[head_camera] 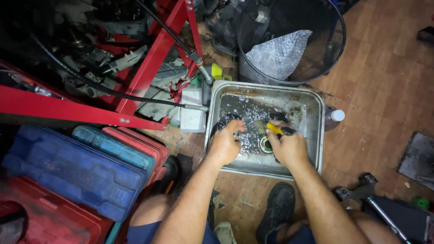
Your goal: Cleaning motorcycle engine components in a metal tray filled with solvent and using hand tools to work on the engine block.
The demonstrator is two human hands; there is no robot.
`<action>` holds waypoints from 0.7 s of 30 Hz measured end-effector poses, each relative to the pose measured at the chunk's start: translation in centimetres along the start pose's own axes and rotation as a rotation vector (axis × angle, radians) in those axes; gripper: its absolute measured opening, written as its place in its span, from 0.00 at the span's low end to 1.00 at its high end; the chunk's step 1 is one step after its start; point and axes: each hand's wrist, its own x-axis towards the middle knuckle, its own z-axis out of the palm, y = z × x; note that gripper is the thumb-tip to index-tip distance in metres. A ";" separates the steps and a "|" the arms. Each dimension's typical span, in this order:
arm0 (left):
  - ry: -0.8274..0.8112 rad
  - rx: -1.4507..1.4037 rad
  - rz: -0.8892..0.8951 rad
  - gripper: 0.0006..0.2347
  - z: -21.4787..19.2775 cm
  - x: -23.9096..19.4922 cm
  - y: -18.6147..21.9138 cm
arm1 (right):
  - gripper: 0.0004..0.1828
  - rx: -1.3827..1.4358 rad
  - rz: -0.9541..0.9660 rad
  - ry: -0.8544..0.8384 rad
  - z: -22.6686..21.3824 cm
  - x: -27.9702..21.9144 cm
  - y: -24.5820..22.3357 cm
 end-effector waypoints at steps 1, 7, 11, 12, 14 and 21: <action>0.001 -0.003 -0.001 0.27 -0.3 0.0 0.1 | 0.11 -0.002 -0.002 -0.002 -1.8 -0.6 -2.9; 0.026 -0.106 0.094 0.26 0.5 1.2 -1.0 | 0.10 0.381 -0.397 0.012 -0.9 -2.8 -4.2; 0.033 -0.105 0.029 0.23 -0.9 -1.1 1.7 | 0.08 0.202 -0.470 0.151 -2.0 -2.5 -4.0; 0.034 -0.167 0.021 0.24 -0.8 -1.1 1.7 | 0.09 0.153 -0.497 0.146 -2.6 -2.8 -4.6; 0.023 -0.112 0.046 0.24 1.2 1.9 -1.5 | 0.09 0.256 -0.459 0.087 -1.7 -3.2 -5.1; 0.021 -0.279 0.004 0.23 -0.2 0.1 0.3 | 0.15 0.028 -0.168 -0.029 -0.3 -0.6 0.7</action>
